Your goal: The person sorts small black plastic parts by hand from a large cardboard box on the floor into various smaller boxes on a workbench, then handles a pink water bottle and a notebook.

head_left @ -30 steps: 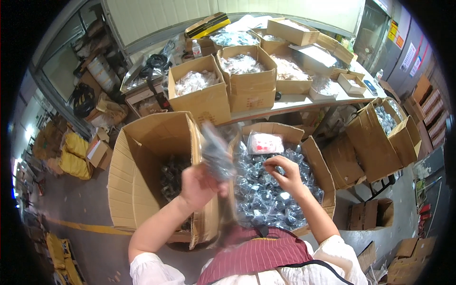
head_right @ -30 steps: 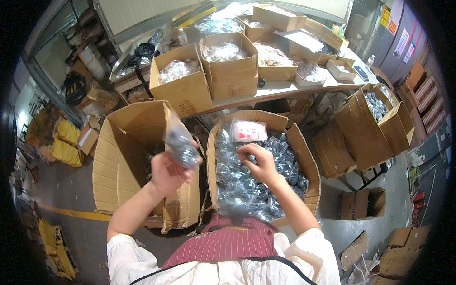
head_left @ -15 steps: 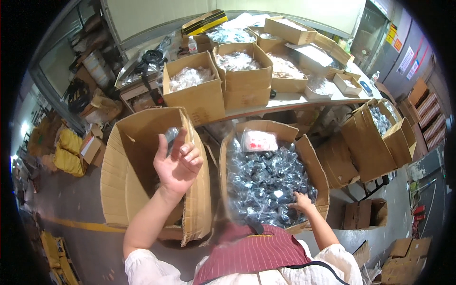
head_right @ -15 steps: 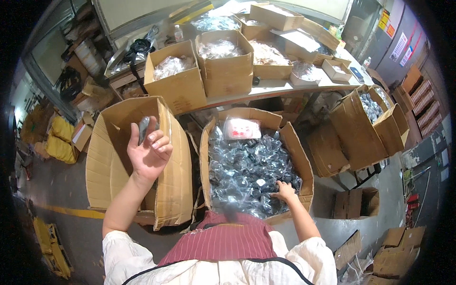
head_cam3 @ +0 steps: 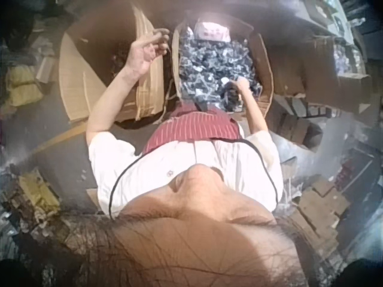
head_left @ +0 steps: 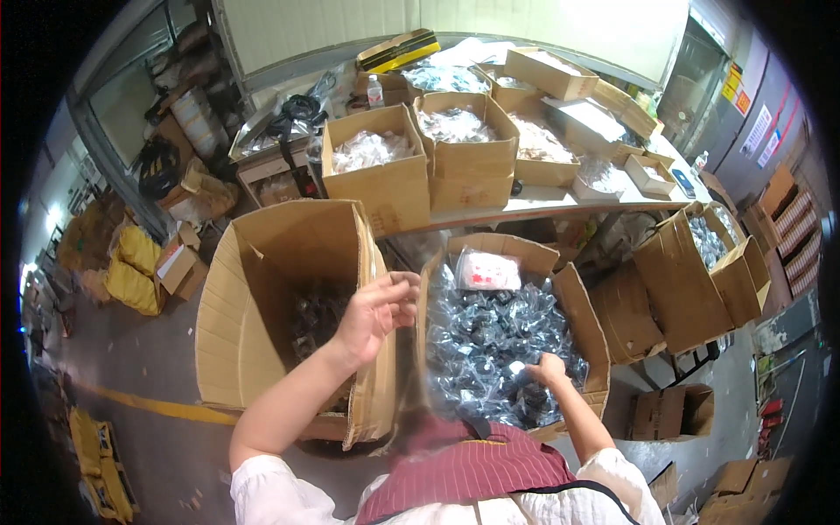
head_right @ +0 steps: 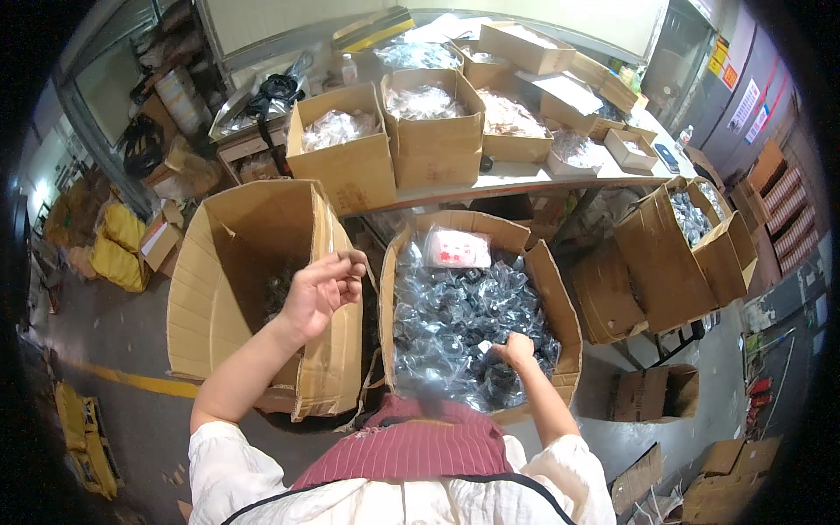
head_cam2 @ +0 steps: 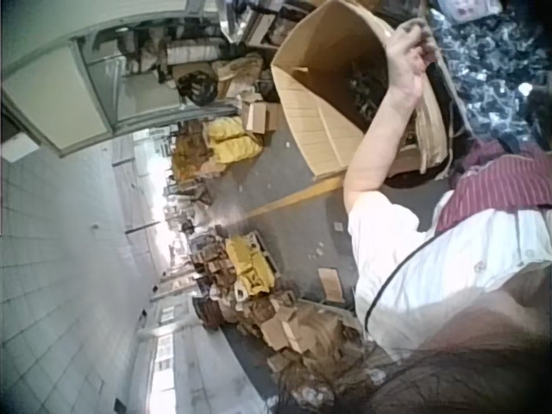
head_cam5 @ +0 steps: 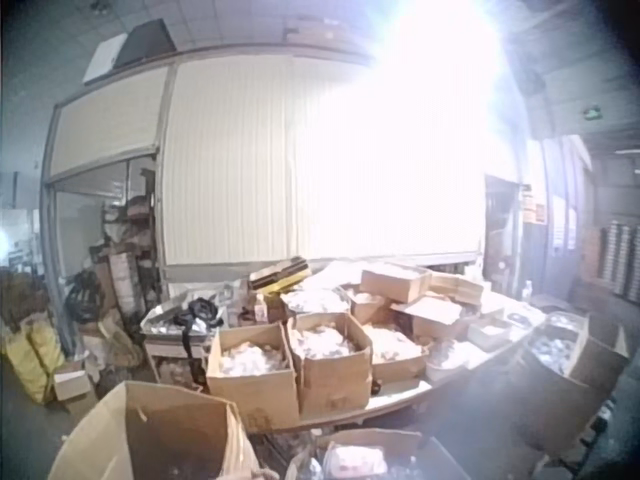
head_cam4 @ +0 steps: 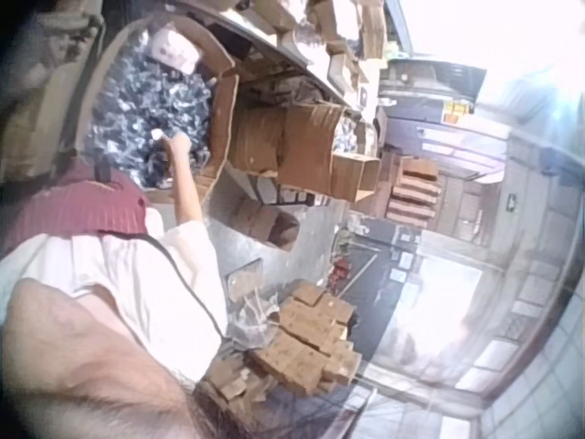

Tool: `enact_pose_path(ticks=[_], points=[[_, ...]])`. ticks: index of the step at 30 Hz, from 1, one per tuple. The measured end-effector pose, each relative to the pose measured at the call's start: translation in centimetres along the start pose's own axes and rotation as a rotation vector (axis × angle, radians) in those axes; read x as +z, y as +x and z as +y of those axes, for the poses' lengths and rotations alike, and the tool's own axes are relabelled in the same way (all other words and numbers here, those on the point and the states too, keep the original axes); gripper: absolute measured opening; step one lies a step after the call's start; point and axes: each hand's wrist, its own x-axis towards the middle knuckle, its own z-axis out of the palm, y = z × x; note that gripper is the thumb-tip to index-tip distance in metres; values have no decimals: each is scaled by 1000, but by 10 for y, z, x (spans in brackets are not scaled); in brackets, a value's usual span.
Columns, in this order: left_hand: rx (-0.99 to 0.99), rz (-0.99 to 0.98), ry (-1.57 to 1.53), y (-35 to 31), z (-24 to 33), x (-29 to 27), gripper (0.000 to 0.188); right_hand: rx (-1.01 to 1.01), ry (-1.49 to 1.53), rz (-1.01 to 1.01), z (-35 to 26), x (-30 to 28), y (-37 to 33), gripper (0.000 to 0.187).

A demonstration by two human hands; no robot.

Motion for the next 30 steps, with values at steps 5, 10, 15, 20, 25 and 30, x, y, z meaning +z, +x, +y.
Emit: enact_pose_path(ticks=[5, 10, 15, 20, 25, 30], points=[[-19, -45, 365, -11, -2, 20, 39, -82, 1282, -110, -50, -78, -28, 31], [-17, -111, 416, -2, -17, 12, 53, -375, 1518, -161, -131, -170, -83, 36], [-12, -197, 419, -6, -22, 10, 69, -553, 1557, -205, -192, -203, -122, 36], [-8, -271, 489, -15, -22, 24, 81, -612, 1423, -141, -217, -207, -127, 34], [-17, -259, 323, -17, -22, 23, 52, -632, 1356, -120, -229, -219, -134, 33], [48, -191, 291, -20, -7, 24, 36, -626, 1487, -361, -214, -228, -138, 43]])
